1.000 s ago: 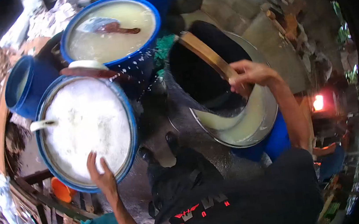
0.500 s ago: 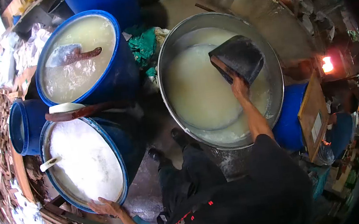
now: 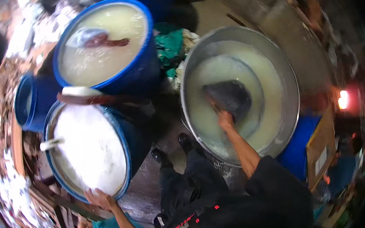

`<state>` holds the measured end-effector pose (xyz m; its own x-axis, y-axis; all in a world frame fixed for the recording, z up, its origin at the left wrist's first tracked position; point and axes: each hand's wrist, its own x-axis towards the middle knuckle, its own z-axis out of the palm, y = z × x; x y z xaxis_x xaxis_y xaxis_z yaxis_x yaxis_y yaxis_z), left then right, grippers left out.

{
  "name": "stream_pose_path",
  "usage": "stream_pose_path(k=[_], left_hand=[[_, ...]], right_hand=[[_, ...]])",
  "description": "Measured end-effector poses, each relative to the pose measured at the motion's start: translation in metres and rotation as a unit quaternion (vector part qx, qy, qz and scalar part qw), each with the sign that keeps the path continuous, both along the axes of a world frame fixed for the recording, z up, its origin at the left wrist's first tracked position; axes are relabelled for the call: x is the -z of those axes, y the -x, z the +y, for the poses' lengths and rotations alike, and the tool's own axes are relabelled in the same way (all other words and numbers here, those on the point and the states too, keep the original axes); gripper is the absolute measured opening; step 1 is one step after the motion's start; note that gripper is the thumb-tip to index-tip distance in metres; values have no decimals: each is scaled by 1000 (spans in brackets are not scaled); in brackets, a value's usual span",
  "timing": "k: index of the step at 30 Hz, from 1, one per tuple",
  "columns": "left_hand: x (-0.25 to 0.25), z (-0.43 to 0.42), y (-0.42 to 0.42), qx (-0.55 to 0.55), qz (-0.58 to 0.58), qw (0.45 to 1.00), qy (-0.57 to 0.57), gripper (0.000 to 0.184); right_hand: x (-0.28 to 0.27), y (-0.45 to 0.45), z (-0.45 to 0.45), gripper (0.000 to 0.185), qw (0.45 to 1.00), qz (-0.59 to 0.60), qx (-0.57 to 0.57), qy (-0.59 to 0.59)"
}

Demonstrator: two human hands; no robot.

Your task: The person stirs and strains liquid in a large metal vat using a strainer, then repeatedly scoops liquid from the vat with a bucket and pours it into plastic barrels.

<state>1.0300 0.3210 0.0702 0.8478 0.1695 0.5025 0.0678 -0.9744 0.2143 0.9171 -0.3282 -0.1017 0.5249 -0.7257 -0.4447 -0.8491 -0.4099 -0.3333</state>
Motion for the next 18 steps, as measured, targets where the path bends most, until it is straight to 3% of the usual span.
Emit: stream_pose_path(k=[1,2,3,4,5,7,8,11,14,16,18], left_hand=[[5,6,1,-1,-11,1000,5,39],[6,4,1,-10,-28,999,18,34],[8,6,2,-8,-33,999,33,31],[-4,-5,2,-33,-13,999,20,32],[-13,-10,0,-27,-28,996,76,33],[-9,-2,2,-38,-12,997,71,36],[-12,-1,4,-24,-18,995,92,36],[-30,-12,6,-12,-29,996,86,34],[-52,-43,7,81,-38,993,76,33],[-73,-83,11,206,-12,962,178,33],[-67,-133,19,263,118,870,400,35]], right_hand=[[-17,-9,-8,36,999,29,-15,-23],[-54,-16,-11,54,998,38,-13,-52],[-88,-17,-13,53,993,-24,-21,-112],[-70,-4,-39,40,944,-114,65,-302],[-90,-10,-42,25,954,-130,45,-265],[-126,-24,-48,24,944,-63,130,-296],[-184,-36,-15,23,948,-52,150,-275],[-176,-8,-36,20,929,-134,163,-302],[-210,2,-25,19,930,-164,158,-290],[-249,9,-6,19,932,-176,151,-277],[-296,4,20,16,952,-166,79,-245]])
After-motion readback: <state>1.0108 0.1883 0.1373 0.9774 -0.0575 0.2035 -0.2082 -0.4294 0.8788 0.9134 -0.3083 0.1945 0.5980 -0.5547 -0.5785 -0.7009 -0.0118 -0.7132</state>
